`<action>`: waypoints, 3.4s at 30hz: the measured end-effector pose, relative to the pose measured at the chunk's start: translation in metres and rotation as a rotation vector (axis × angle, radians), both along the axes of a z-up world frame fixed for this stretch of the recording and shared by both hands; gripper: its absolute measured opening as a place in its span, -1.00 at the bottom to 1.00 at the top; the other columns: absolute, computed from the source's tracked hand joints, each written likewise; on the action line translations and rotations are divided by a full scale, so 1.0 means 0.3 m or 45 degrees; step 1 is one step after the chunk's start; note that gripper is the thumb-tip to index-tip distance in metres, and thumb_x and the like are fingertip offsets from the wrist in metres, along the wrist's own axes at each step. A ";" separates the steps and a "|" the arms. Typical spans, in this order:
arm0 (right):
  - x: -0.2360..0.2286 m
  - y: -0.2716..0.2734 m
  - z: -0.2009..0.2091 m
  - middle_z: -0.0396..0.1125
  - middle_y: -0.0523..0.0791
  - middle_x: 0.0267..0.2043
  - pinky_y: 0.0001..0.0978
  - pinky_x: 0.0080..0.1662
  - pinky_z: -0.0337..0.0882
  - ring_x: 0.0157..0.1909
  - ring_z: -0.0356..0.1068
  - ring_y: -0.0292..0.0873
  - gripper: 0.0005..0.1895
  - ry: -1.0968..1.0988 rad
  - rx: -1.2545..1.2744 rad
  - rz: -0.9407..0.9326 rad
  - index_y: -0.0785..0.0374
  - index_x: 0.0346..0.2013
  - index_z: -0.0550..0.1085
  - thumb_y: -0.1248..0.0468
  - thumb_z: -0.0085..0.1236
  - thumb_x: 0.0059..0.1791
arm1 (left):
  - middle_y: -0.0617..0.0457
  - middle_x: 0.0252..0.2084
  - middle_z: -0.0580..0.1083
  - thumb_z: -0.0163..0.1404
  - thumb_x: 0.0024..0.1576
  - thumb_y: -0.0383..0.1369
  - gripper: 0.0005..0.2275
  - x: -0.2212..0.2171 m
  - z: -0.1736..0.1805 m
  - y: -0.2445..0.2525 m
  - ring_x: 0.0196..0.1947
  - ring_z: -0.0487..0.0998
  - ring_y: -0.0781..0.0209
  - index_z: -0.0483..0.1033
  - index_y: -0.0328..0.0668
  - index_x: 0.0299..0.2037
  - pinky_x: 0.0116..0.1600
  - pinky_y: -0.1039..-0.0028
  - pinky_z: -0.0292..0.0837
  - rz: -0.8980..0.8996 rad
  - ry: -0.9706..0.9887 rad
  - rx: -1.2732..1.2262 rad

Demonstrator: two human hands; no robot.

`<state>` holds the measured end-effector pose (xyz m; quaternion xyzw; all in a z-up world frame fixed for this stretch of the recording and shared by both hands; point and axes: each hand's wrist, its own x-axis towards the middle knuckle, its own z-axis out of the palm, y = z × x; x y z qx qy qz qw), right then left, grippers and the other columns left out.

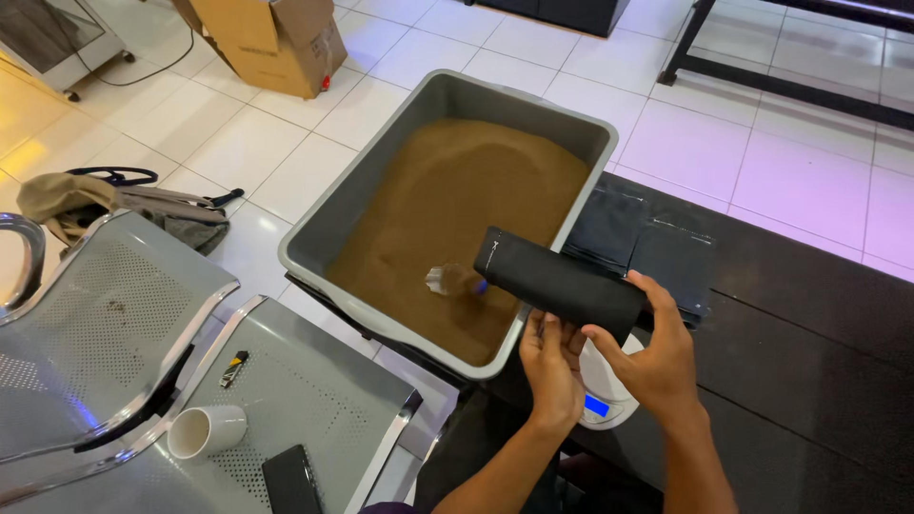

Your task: The person scoops a brown granular material from a large bin into black pouches using a cut plastic bottle as a scoop. They weigh each pouch on a digital scale, adjust the contents, and then fold the top of the pouch closed before placing it in a bin.

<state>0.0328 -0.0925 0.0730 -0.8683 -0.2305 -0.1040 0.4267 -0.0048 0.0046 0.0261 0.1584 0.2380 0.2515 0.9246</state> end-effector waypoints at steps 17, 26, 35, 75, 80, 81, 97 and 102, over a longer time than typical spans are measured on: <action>-0.001 0.018 -0.004 0.33 0.03 0.24 -0.10 0.24 0.37 0.29 0.34 0.03 -0.14 -0.256 -0.015 0.149 0.31 0.39 0.22 0.05 0.34 -0.10 | -0.19 -0.03 0.55 -0.11 0.28 -0.49 -0.77 0.015 -0.071 -0.013 -0.07 0.62 0.08 0.40 -0.29 0.13 0.05 0.39 0.57 0.046 -0.002 0.020; -0.004 -0.018 -0.246 0.31 0.06 0.20 -0.13 0.20 0.38 0.24 0.37 0.00 -0.26 0.257 0.420 -0.006 0.28 0.29 0.28 0.19 0.34 -0.12 | -0.22 0.08 0.56 -0.10 0.26 -0.50 -0.70 0.009 -0.095 -0.013 0.02 0.58 0.06 0.45 -0.37 0.19 0.16 0.32 0.49 0.111 0.178 0.158; 0.002 -0.105 -0.398 0.52 0.08 -0.14 -0.08 0.09 0.48 0.05 0.52 0.05 -0.78 0.299 0.458 -0.125 0.32 -0.01 0.52 0.31 0.15 0.07 | -0.12 0.02 0.58 -0.07 0.28 -0.45 -0.76 0.014 -0.248 0.035 0.05 0.55 0.18 0.56 -0.32 0.09 0.23 0.30 0.44 -0.033 0.320 0.812; -0.027 -0.325 -0.590 0.45 0.07 -0.15 -0.10 0.02 0.45 -0.05 0.46 -0.04 -0.82 0.057 0.738 -0.258 0.44 -0.09 0.53 0.37 0.11 0.08 | -0.42 0.06 0.52 -0.15 0.27 -0.34 -0.66 0.067 -0.351 0.118 0.29 0.38 -0.21 0.45 -0.58 0.06 0.35 0.08 0.28 -0.296 -0.327 1.322; -0.027 -0.340 -0.590 0.45 0.08 -0.15 -0.04 0.03 0.44 -0.02 0.48 0.14 -0.79 -0.137 0.529 -0.227 0.40 -0.16 0.55 0.27 0.20 0.05 | -0.29 0.05 0.56 -0.05 0.22 -0.39 -0.71 0.034 -0.310 0.092 0.22 0.48 -0.18 0.49 -0.49 0.04 0.35 0.13 0.28 -0.017 -0.353 1.868; -0.028 -0.331 -0.579 0.46 0.06 -0.15 -0.05 0.05 0.44 0.00 0.48 0.15 -0.78 -0.196 0.499 -0.223 0.38 -0.18 0.56 0.24 0.22 0.04 | -0.20 0.04 0.58 -0.01 0.21 -0.37 -0.75 0.030 -0.296 0.085 0.18 0.53 -0.13 0.55 -0.43 -0.03 0.38 0.19 0.24 0.083 -0.374 2.047; -0.102 -0.149 -0.299 0.31 0.21 0.18 0.01 0.23 0.35 0.26 0.33 0.25 -0.14 -0.177 0.515 0.096 0.53 0.21 0.29 0.13 0.48 -0.22 | 0.02 -0.18 0.61 -0.10 0.31 -0.40 -0.89 0.009 -0.161 -0.066 -0.16 0.66 0.15 0.41 -0.04 -0.01 -0.02 0.37 0.60 -0.090 -0.048 0.253; -0.104 -0.104 -0.208 0.32 0.15 0.15 -0.01 0.17 0.41 0.19 0.38 0.21 -0.15 -0.190 0.273 0.025 0.46 0.29 0.29 0.25 0.47 -0.20 | -0.07 -0.15 0.61 -0.11 0.32 -0.38 -0.84 0.004 -0.176 -0.060 -0.13 0.65 0.08 0.40 -0.02 0.07 0.05 0.19 0.60 -0.025 0.010 0.136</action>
